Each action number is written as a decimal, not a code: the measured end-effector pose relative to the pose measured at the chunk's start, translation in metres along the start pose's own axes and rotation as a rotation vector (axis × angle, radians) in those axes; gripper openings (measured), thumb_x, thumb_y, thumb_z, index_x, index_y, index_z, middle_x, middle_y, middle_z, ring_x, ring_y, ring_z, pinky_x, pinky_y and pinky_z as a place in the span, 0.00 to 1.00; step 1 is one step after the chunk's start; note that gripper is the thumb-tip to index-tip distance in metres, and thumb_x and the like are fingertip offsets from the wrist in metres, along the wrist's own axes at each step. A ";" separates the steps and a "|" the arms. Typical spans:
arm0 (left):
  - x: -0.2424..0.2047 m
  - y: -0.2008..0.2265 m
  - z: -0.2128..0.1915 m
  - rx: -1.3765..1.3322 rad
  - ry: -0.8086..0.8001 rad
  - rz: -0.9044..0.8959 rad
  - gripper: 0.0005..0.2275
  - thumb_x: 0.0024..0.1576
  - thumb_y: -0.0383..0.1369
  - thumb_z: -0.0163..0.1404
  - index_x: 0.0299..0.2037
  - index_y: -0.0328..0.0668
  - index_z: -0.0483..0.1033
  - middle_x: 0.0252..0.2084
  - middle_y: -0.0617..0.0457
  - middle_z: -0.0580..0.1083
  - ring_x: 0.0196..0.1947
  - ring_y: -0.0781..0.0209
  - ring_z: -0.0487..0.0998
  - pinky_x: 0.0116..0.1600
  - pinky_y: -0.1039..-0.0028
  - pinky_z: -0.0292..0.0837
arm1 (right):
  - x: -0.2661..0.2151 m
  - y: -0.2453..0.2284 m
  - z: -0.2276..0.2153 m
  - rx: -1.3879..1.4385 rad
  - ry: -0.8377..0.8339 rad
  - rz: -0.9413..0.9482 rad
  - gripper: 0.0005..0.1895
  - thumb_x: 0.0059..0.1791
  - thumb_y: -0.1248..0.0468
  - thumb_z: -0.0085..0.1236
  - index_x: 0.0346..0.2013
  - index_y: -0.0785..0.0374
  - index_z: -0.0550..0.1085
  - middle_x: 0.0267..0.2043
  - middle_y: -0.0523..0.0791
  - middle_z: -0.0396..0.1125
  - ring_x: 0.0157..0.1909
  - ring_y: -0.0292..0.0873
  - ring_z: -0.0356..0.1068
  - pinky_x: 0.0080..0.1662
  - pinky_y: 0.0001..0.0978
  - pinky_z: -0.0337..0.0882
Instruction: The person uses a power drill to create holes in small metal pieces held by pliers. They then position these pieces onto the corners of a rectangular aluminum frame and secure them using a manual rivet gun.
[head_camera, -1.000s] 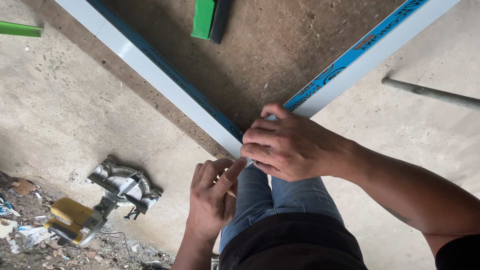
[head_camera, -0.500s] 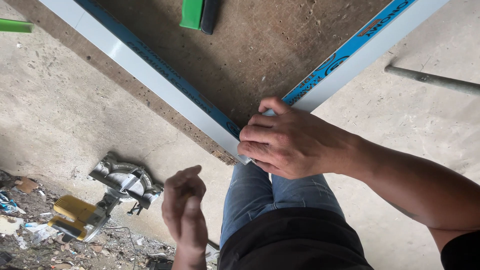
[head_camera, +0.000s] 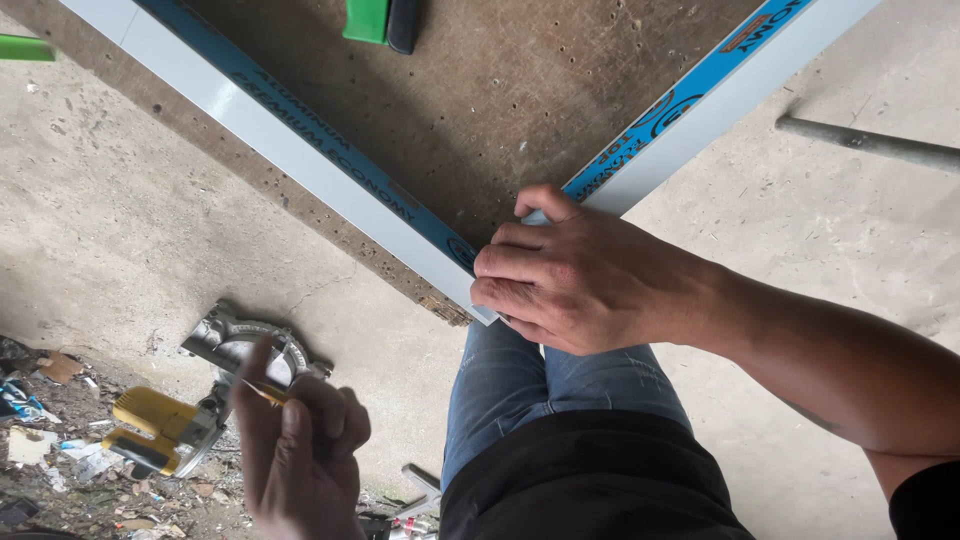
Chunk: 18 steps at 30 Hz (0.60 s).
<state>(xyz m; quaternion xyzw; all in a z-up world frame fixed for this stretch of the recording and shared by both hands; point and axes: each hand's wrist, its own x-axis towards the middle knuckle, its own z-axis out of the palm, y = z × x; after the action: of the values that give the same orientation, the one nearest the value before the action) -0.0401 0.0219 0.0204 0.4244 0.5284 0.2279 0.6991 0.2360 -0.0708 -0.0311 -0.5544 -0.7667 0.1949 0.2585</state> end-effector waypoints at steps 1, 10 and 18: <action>-0.002 0.004 0.001 0.030 0.091 -0.031 0.27 0.63 0.36 0.45 0.73 0.45 0.52 0.25 0.51 0.57 0.20 0.66 0.54 0.25 0.79 0.51 | 0.000 0.000 0.001 0.001 0.002 0.000 0.02 0.51 0.66 0.56 0.35 0.56 0.72 0.35 0.40 0.64 0.37 0.43 0.65 0.51 0.42 0.62; -0.008 -0.007 -0.046 -0.010 0.002 -0.010 0.17 0.67 0.42 0.47 0.55 0.36 0.70 0.35 0.37 0.77 0.22 0.53 0.77 0.28 0.76 0.72 | -0.001 0.000 0.001 -0.033 0.014 -0.006 0.03 0.51 0.66 0.56 0.35 0.55 0.72 0.36 0.40 0.63 0.37 0.43 0.65 0.49 0.40 0.62; 0.003 -0.003 -0.108 -0.012 -0.412 -0.809 0.19 0.66 0.48 0.39 0.46 0.43 0.77 0.27 0.25 0.81 0.24 0.40 0.80 0.32 0.57 0.74 | -0.003 -0.001 0.003 -0.063 0.038 -0.019 0.03 0.52 0.67 0.55 0.35 0.56 0.72 0.35 0.40 0.61 0.35 0.42 0.63 0.48 0.39 0.61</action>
<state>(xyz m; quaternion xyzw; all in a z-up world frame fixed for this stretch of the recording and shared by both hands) -0.1398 0.0607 0.0071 0.2161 0.5002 -0.1497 0.8250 0.2342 -0.0740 -0.0340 -0.5586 -0.7726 0.1577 0.2572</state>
